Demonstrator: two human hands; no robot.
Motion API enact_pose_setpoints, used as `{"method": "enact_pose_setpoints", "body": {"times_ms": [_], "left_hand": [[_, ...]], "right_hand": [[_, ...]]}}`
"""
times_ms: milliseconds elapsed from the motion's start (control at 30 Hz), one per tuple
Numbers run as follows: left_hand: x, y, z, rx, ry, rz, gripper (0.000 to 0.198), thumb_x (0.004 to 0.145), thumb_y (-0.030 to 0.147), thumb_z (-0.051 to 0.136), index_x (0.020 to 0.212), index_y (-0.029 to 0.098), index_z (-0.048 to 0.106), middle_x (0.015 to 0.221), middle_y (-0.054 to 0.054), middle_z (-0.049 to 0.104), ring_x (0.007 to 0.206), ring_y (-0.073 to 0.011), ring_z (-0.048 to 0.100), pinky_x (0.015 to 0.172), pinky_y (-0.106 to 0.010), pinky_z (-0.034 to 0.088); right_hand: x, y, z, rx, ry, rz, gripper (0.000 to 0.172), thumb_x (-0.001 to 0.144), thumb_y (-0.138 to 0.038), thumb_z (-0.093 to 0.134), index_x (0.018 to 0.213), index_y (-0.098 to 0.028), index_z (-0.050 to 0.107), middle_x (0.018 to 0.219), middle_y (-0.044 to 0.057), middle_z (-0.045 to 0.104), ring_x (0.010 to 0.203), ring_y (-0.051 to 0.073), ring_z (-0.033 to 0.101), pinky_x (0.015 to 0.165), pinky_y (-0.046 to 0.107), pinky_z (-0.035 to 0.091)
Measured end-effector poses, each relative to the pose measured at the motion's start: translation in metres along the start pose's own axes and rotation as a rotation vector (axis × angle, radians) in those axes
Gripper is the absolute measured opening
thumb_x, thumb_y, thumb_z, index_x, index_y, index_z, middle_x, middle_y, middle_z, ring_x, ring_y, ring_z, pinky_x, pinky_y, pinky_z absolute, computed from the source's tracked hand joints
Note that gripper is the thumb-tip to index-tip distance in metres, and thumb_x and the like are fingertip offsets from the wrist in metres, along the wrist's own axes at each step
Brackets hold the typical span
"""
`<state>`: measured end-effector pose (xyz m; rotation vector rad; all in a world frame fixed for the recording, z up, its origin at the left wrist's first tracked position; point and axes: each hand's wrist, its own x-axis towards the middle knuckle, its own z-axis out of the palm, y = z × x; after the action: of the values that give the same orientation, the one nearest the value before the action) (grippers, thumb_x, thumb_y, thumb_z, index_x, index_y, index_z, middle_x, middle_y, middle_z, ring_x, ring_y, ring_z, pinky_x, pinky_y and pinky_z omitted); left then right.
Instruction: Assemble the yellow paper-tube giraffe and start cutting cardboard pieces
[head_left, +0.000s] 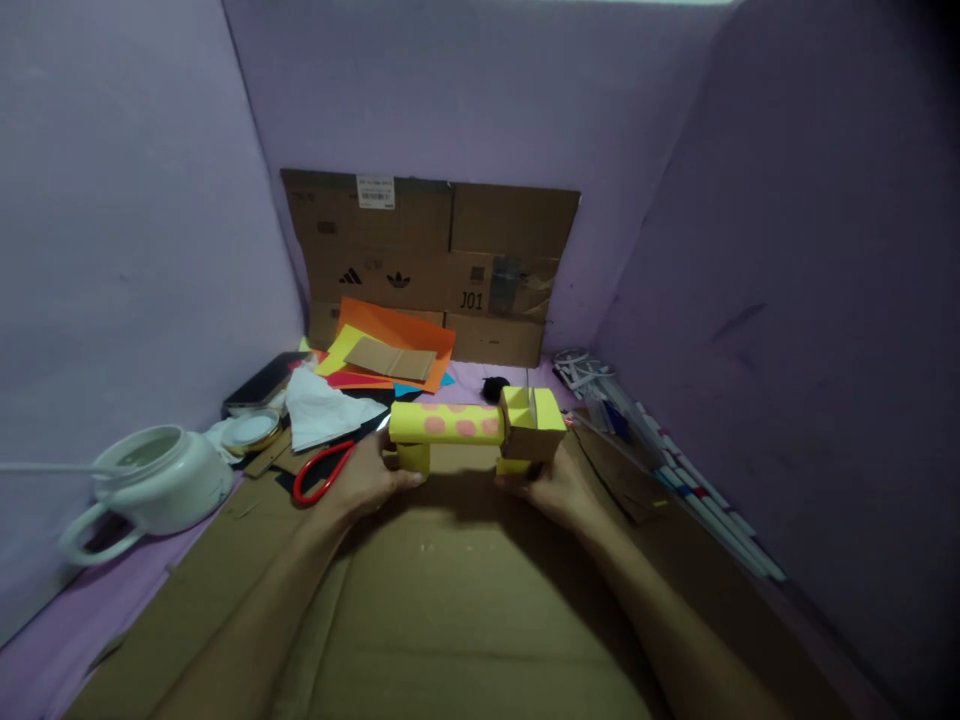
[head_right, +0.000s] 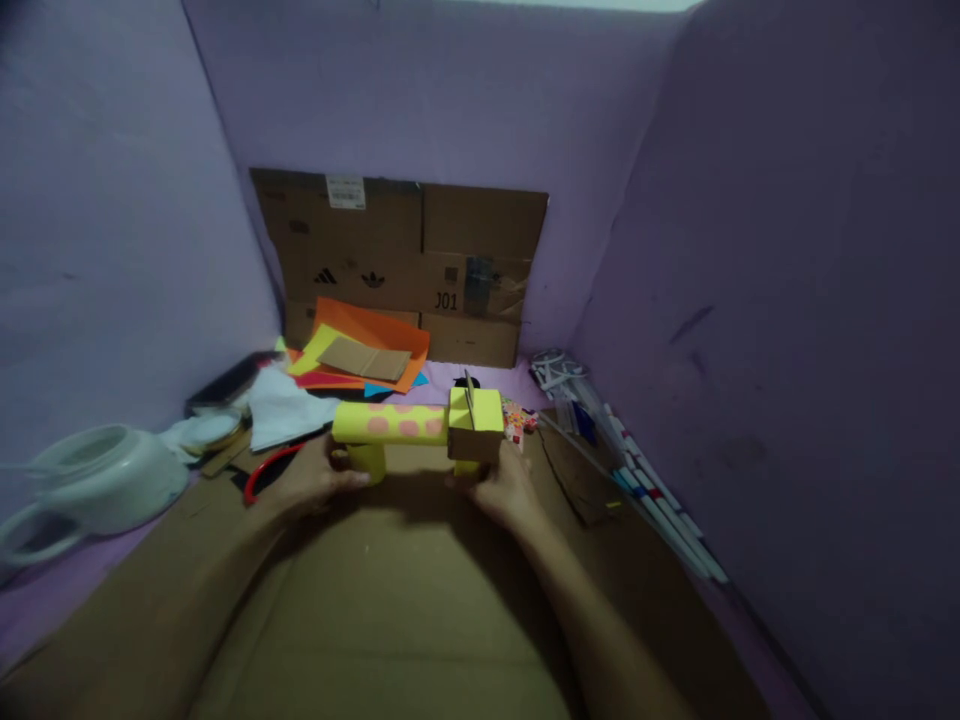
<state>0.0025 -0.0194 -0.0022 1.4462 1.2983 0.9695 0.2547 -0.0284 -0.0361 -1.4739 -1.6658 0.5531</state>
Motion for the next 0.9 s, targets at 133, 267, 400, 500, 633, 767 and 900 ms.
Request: {"method": "enact_pose_setpoints", "body": {"times_ms": [133, 267, 400, 500, 633, 767, 900], "left_hand": [[0.004, -0.01, 0.006, 0.107, 0.075, 0.03, 0.054, 0.05, 0.016, 0.071, 0.102, 0.014, 0.058, 0.097, -0.011, 0.067, 0.083, -0.0242, 0.064, 0.071, -0.034, 0.051], [0.008, -0.015, 0.006, 0.138, 0.107, 0.033, 0.045, 0.055, 0.017, 0.067, 0.099, 0.014, 0.06, 0.094, -0.011, 0.068, 0.083, -0.0246, 0.064, 0.07, -0.033, 0.051], [0.01, -0.019, 0.004, 0.176, 0.105, 0.057, 0.045, 0.056, 0.019, 0.067, 0.1, 0.015, 0.06, 0.097, -0.011, 0.068, 0.085, -0.025, 0.064, 0.07, -0.033, 0.051], [0.009, -0.02, 0.004, 0.168, 0.104, 0.065, 0.045, 0.057, 0.02, 0.067, 0.101, 0.014, 0.06, 0.099, -0.012, 0.068, 0.085, -0.0251, 0.065, 0.071, -0.033, 0.051], [0.007, -0.018, 0.005, 0.156, 0.099, 0.077, 0.047, 0.057, 0.018, 0.067, 0.103, 0.014, 0.06, 0.1, -0.012, 0.068, 0.083, -0.0249, 0.065, 0.069, -0.033, 0.052], [0.006, -0.017, 0.005, 0.148, 0.099, 0.089, 0.046, 0.057, 0.017, 0.067, 0.103, 0.015, 0.06, 0.098, -0.01, 0.068, 0.083, -0.0245, 0.065, 0.069, -0.032, 0.052], [0.008, -0.021, 0.005, 0.149, 0.095, 0.089, 0.045, 0.058, 0.018, 0.067, 0.102, 0.015, 0.06, 0.097, -0.01, 0.068, 0.085, -0.025, 0.065, 0.069, -0.032, 0.052]], "right_hand": [[-0.001, 0.0, 0.0, -0.093, 0.022, 0.021, 0.034, 0.058, -0.03, 0.067, 0.09, -0.018, 0.064, 0.09, 0.009, 0.067, 0.083, 0.027, 0.062, 0.066, 0.036, 0.047], [-0.002, -0.006, -0.002, -0.154, 0.011, 0.019, 0.025, 0.062, -0.031, 0.062, 0.083, -0.019, 0.065, 0.082, 0.007, 0.068, 0.078, 0.027, 0.063, 0.062, 0.034, 0.046], [-0.003, -0.013, -0.003, -0.2, 0.003, 0.016, 0.018, 0.063, -0.028, 0.058, 0.076, -0.019, 0.064, 0.076, 0.007, 0.068, 0.075, 0.027, 0.063, 0.061, 0.034, 0.044], [-0.003, -0.014, -0.003, -0.216, -0.011, 0.008, 0.016, 0.064, -0.028, 0.056, 0.075, -0.019, 0.063, 0.076, 0.008, 0.068, 0.076, 0.028, 0.063, 0.063, 0.035, 0.044], [-0.004, -0.011, -0.003, -0.225, -0.029, -0.001, 0.021, 0.066, -0.031, 0.055, 0.08, -0.019, 0.063, 0.081, 0.01, 0.068, 0.08, 0.03, 0.062, 0.066, 0.039, 0.044], [-0.004, -0.01, -0.003, -0.238, -0.028, -0.005, 0.023, 0.066, -0.031, 0.056, 0.085, -0.019, 0.063, 0.085, 0.011, 0.067, 0.084, 0.032, 0.061, 0.072, 0.043, 0.044], [-0.003, -0.01, -0.002, -0.227, -0.03, -0.006, 0.019, 0.066, -0.03, 0.058, 0.082, -0.021, 0.063, 0.082, 0.009, 0.067, 0.084, 0.031, 0.061, 0.074, 0.043, 0.044]]}}
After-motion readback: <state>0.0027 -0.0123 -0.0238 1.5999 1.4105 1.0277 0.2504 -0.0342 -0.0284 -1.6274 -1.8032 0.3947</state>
